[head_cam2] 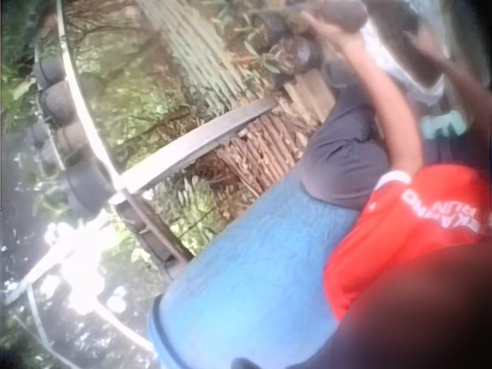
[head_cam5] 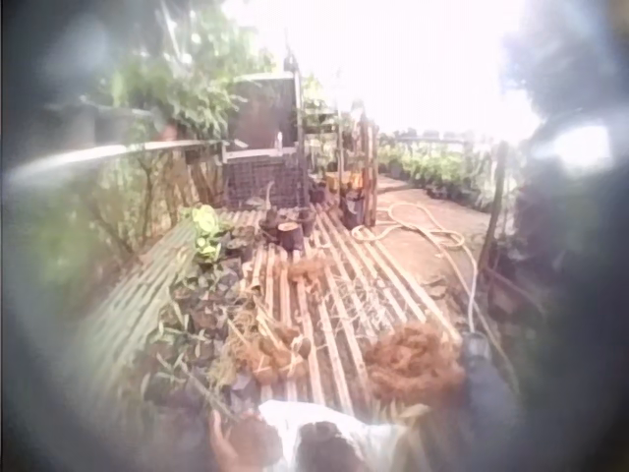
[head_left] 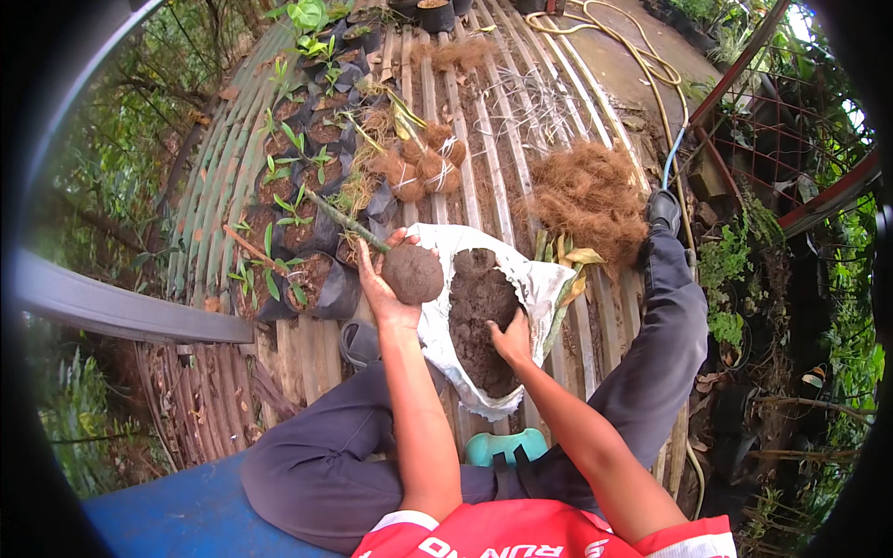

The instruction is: The person sits on a corrugated metal roof and packs soil around a plant stem by hand, then wraps the root ball with coconut coir and ties it with string. The finished unit is placed among other similar potted plants.

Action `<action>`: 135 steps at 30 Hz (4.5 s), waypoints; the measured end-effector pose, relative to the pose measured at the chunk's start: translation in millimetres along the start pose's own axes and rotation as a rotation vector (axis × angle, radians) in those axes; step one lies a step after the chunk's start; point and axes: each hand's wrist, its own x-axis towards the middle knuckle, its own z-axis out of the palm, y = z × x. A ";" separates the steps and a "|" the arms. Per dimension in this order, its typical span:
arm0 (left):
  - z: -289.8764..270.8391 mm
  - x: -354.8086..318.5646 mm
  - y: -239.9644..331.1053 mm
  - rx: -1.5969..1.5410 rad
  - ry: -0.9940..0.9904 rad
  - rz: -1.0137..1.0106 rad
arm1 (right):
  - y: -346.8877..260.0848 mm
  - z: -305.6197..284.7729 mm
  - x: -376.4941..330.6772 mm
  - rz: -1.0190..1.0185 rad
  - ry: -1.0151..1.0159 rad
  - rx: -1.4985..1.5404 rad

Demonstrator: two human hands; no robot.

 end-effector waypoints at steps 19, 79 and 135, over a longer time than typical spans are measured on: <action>10.4 -1.5 -14.7 0.096 0.066 -0.003 | -9.7 43.4 -35.9 -0.265 0.156 -0.213; -30.1 -5.3 -132.1 0.480 0.178 -0.359 | -90.4 -98.5 2.4 0.356 0.009 1.981; -78.5 -23.3 -163.0 0.682 0.137 -0.156 | -86.7 -83.2 -22.1 -0.222 -0.189 0.679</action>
